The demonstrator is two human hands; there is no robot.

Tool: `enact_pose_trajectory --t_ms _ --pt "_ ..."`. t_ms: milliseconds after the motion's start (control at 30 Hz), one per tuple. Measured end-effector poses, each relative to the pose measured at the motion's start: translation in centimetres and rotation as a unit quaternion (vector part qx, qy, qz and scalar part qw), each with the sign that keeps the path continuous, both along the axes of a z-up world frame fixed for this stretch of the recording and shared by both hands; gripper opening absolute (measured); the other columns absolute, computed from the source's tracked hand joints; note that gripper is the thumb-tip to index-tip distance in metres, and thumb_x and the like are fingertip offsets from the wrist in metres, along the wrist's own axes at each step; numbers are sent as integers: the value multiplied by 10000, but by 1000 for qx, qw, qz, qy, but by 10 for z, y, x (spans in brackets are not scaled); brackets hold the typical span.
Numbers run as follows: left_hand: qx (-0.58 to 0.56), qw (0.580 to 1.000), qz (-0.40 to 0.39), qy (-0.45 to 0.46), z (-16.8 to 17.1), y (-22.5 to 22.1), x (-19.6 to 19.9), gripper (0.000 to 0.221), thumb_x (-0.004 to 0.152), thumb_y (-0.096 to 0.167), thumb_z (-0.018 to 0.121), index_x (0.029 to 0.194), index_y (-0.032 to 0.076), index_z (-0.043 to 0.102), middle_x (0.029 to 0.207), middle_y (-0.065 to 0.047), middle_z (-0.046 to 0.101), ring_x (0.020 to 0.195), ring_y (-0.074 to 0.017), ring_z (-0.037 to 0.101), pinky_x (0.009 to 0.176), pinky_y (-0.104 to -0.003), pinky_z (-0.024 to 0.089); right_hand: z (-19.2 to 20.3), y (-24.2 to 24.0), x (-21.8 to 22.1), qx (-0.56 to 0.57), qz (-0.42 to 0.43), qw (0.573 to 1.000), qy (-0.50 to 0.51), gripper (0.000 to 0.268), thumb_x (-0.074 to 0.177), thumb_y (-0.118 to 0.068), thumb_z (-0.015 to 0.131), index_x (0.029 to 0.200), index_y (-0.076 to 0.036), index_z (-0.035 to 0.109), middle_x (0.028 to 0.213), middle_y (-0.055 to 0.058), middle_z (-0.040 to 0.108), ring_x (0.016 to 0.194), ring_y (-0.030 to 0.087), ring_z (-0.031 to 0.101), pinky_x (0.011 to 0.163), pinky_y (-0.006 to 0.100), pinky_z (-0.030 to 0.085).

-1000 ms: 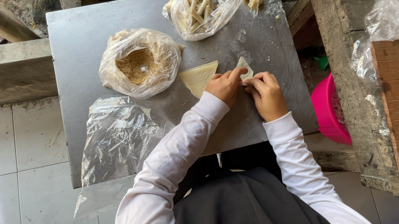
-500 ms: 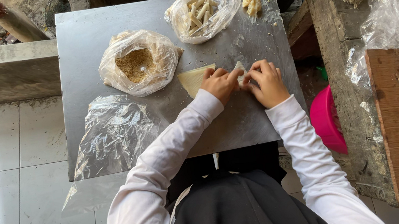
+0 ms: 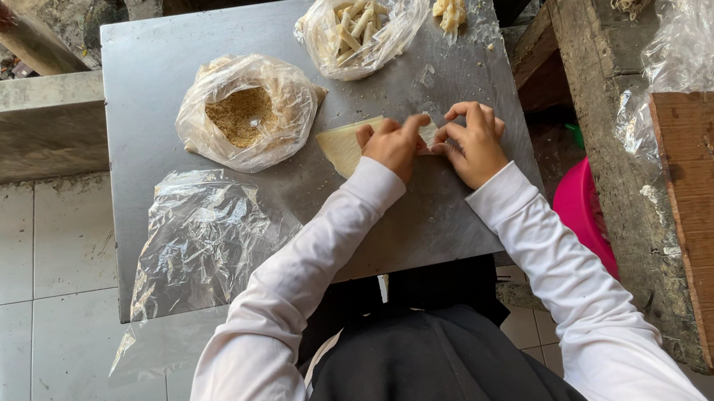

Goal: The person uses a small stick to scoop a mixture from a bag and places it onto triangular dough sheets, then folds the dough over the filling to form individual dumplings.

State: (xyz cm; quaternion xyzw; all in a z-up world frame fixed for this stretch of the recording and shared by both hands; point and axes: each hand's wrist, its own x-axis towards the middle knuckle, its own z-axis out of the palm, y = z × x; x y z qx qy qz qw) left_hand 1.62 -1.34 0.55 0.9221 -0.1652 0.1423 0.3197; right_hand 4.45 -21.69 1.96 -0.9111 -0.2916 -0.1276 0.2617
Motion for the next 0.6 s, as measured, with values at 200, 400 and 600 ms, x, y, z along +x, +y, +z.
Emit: enact_pose_trajectory --t_ms 200,400,600 --pt "-39 998 37 35 7 -3 -2 347 921 222 730 1242 178 606 930 18 786 1011 -254 652 913 -447 347 -3 3 -5 -29 -26 997 -70 103 870 -238 826 913 -180 752 1280 32 562 1323 290 431 1080 481 278" --pt "-94 986 115 76 17 -9 3 360 834 171 729 1179 170 629 868 36 804 995 -246 653 865 -483 324 -8 12 4 14 -64 998 -12 134 886 -248 840 928 -162 747 1247 45 551 1278 287 439 1051 475 290" --pt "13 992 25 -119 -6 -3 -3 396 878 149 686 1260 150 585 935 -7 774 1010 -259 652 870 -461 349 5 6 0 -3 -8 996 -84 119 818 -238 849 908 -199 781 1252 38 571 1277 296 452 1056 477 297"
